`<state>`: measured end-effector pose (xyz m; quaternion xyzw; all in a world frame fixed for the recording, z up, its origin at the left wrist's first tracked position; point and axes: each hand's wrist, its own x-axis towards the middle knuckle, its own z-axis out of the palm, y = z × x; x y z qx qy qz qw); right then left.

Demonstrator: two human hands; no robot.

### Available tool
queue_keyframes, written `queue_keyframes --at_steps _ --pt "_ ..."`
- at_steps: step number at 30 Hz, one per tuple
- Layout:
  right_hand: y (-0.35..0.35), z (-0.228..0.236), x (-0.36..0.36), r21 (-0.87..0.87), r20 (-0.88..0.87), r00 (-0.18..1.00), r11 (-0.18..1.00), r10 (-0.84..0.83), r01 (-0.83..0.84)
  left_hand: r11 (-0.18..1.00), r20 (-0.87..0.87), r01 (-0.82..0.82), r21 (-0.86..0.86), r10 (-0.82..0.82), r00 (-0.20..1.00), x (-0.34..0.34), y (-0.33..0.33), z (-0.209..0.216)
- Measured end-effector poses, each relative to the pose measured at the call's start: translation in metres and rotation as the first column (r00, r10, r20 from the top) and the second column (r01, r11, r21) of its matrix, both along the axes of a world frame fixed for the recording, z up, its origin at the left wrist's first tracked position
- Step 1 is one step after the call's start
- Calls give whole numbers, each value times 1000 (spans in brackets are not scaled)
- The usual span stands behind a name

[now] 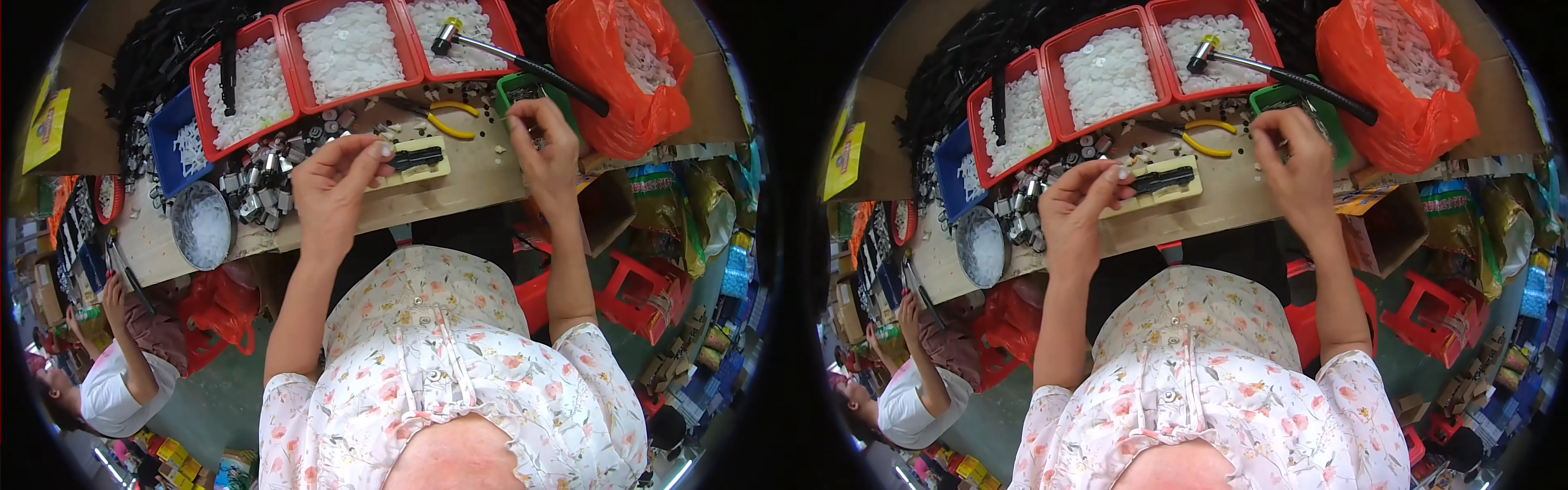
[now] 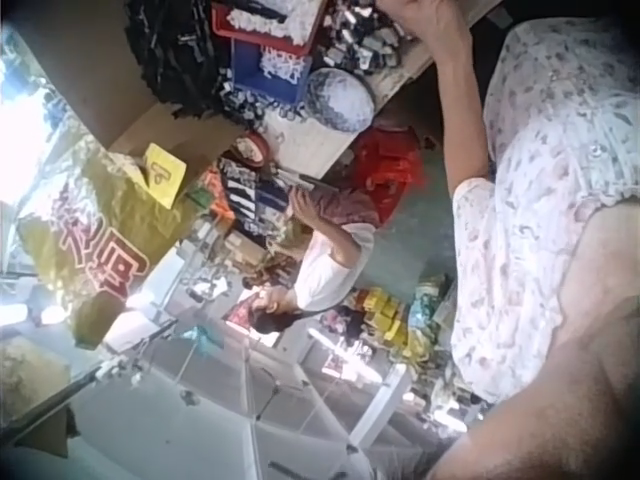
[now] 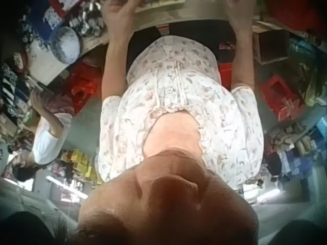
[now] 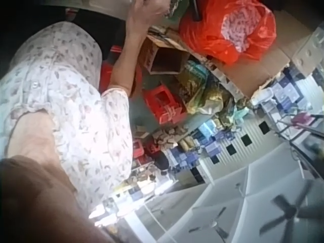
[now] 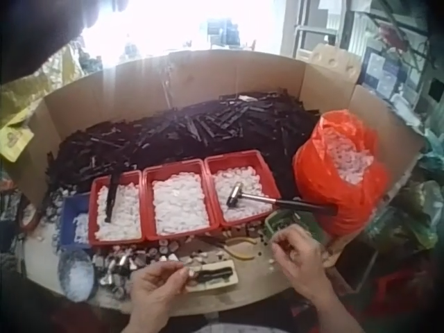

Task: Assembling small plastic parts into metal housings using a hammer and pliers at a factory workbench.

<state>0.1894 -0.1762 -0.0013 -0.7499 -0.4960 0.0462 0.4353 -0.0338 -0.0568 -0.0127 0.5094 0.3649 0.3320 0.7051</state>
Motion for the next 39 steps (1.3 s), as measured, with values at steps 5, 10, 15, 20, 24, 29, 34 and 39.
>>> queue_keyframes --at_steps 5,10,15,20,24,29,34,39 --pt "13 2 -24 39 -21 987 987 160 -159 999 41 12 -49 -10 999 10 -7 -5" --pt "21 8 -41 53 -164 964 977 211 -205 996 80 9 -88 -2 997 9 -6 -6" --pt "29 5 -65 137 100 940 931 327 -339 993 119 10 -120 4 993 15 -11 -5" --pt "28 0 -68 123 211 928 933 307 -337 992 118 1 -127 14 993 16 -12 -3" --pt "25 0 -72 122 328 904 936 275 -329 993 104 -14 -121 27 994 18 -14 -5" --pt "24 -8 -71 139 408 877 933 252 -333 997 102 -18 -72 25 994 21 -18 -4" --pt "22 -6 -64 127 -106 954 956 279 -265 998 142 -30 62 21 990 20 -20 -12" --pt "25 -6 -59 80 -276 906 947 321 -311 986 119 -15 164 -4 993 14 -23 -13"
